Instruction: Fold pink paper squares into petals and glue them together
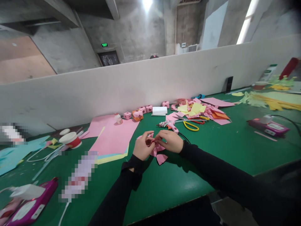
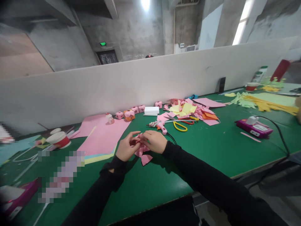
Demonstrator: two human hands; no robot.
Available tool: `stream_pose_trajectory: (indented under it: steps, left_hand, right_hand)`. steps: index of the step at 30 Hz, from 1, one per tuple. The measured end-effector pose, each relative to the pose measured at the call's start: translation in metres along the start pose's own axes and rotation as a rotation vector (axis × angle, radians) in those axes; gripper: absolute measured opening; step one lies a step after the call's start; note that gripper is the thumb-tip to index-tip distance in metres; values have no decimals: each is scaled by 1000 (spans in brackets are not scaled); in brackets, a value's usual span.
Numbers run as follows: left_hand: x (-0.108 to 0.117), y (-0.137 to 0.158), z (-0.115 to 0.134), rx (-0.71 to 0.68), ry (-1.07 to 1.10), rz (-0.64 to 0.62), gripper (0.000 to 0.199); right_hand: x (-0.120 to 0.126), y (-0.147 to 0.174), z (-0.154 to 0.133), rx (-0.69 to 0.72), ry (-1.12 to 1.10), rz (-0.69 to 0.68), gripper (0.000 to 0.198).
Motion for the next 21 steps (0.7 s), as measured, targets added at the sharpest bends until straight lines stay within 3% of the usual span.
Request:
stream_pose_trajectory:
  steps: [6, 12, 17, 21]
  left_hand:
    - [1, 3, 6, 2, 53, 90, 47]
    - [-4, 2, -10, 101, 278, 204, 40]
    - [-3, 1, -22, 173, 398, 314, 39]
    - [2, 2, -24, 200, 350, 347, 37]
  right_hand:
    - [11, 2, 10, -194, -224, 221, 13]
    - [10, 8, 19, -362, -402, 379, 17]
    - [2, 11, 20, -381, -413, 416, 20]
    - [-5, 11, 20, -387, -384, 361, 20]
Point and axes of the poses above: each hand's wrist, its own y-axis away from the middle knuckle, its own x-axis out of the back of the hand, z = x × y, the point moved 8 cm from there along -y, towards the middle knuckle, and after that the axes turned 12 degrees about -y, right-handed, at the moved point
